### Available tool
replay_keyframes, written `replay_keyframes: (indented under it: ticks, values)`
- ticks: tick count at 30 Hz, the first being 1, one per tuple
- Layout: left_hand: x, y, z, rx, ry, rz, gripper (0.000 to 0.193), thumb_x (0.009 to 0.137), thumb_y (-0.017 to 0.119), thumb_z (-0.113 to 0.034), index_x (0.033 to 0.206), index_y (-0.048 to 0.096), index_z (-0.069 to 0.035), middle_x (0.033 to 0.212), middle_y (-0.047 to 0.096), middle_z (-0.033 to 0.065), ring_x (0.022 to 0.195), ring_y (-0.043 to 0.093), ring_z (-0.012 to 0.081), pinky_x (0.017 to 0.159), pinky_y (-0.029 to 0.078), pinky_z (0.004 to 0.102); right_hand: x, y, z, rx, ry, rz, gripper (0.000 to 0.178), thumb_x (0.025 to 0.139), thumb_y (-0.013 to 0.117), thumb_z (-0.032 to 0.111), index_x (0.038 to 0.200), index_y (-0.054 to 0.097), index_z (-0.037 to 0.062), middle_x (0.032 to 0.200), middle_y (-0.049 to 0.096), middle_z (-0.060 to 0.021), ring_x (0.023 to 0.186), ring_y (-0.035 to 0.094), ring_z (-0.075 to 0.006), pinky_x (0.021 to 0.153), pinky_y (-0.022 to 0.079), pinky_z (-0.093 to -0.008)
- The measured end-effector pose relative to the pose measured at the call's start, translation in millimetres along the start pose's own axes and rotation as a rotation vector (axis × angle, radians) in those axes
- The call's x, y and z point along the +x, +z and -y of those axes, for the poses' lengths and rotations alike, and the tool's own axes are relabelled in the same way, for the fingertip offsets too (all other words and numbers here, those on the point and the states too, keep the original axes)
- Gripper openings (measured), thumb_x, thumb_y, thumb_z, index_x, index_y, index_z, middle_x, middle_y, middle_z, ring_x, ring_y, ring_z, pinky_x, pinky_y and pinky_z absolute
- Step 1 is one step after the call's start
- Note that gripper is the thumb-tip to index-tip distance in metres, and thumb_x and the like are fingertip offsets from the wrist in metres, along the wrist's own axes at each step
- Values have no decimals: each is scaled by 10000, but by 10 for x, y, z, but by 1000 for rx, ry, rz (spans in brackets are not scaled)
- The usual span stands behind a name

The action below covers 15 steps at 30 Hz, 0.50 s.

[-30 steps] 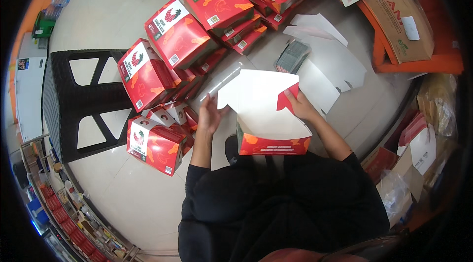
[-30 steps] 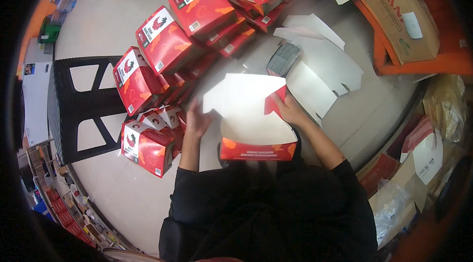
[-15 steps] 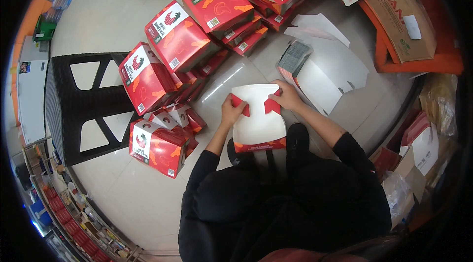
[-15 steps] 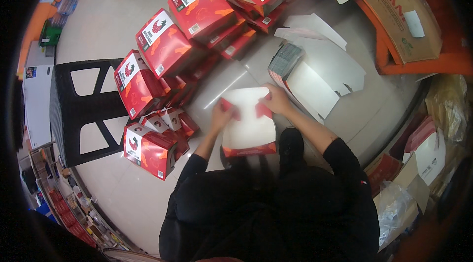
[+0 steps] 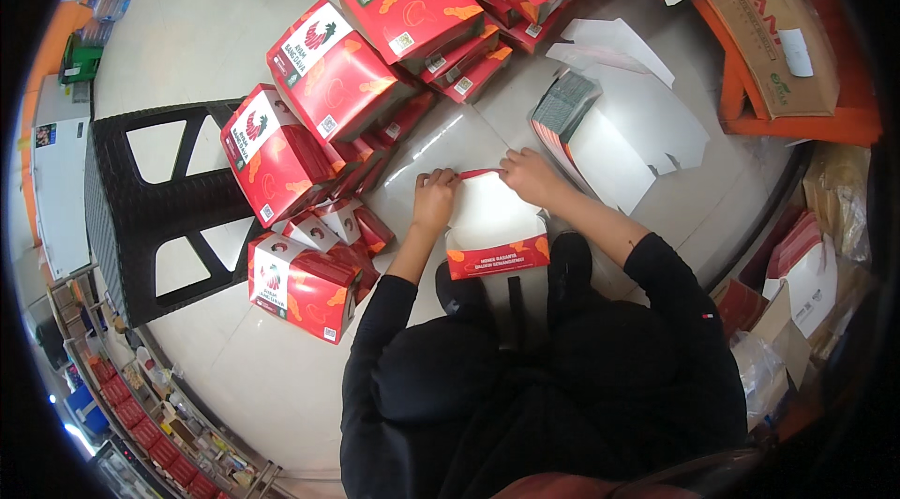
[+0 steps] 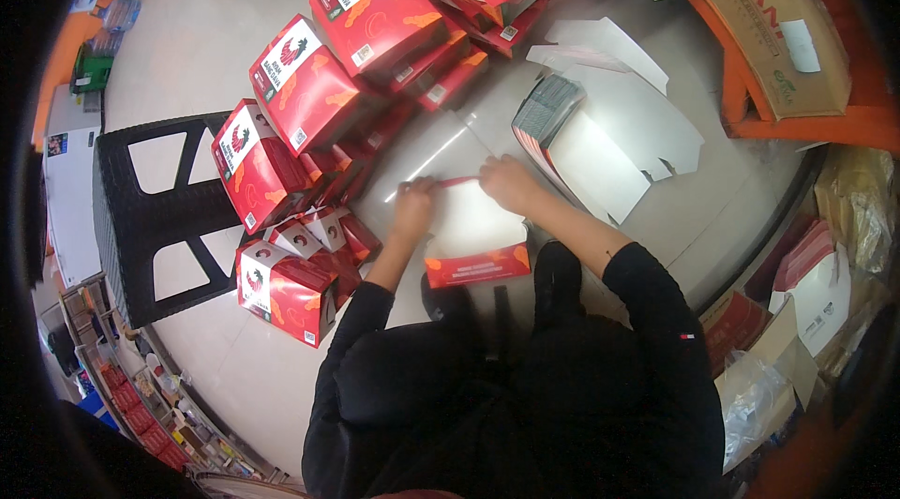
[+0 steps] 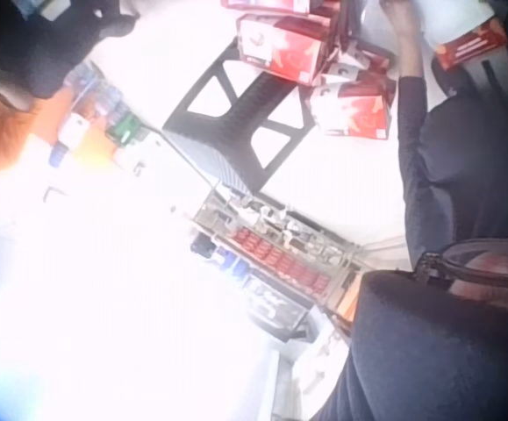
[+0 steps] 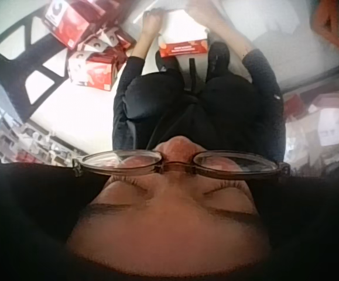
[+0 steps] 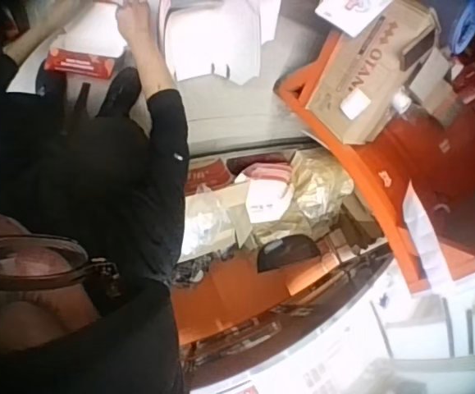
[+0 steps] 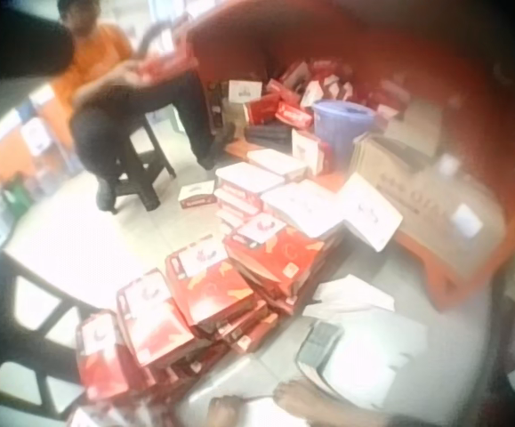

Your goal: The person sits on the floor and repeatedly assembles small red and white cardboard boxes. They fold the box flaps, insert a green packet into each box, and close the lid. Finished boxes are stacked nearby.

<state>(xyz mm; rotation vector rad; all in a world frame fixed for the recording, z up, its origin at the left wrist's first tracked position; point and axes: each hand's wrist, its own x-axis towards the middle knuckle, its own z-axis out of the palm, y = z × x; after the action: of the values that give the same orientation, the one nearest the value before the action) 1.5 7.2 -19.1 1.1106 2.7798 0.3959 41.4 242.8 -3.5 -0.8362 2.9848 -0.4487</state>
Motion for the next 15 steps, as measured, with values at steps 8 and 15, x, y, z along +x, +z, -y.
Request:
replay_keyframes:
  ticks: [8,15]
  values:
    - [-88,-168,-89,-329,-195,-41,415,720,621,-26,1118,590,-140,1068,520,56,1006,512,231,782,452,397,-2,148,-172,-61,298,12,84,717,542,123,699,609,75,766,588,-75,792,551,-203,640,443,-341]
    - [-146,-112,-72,-85,-72,-5,463,733,630,-68,1181,539,-143,1085,510,70,1001,511,253,774,469,400,-116,82,17,-225,-38,-21,78,682,542,131,635,581,83,747,556,-56,773,538,-204,629,423,-325]
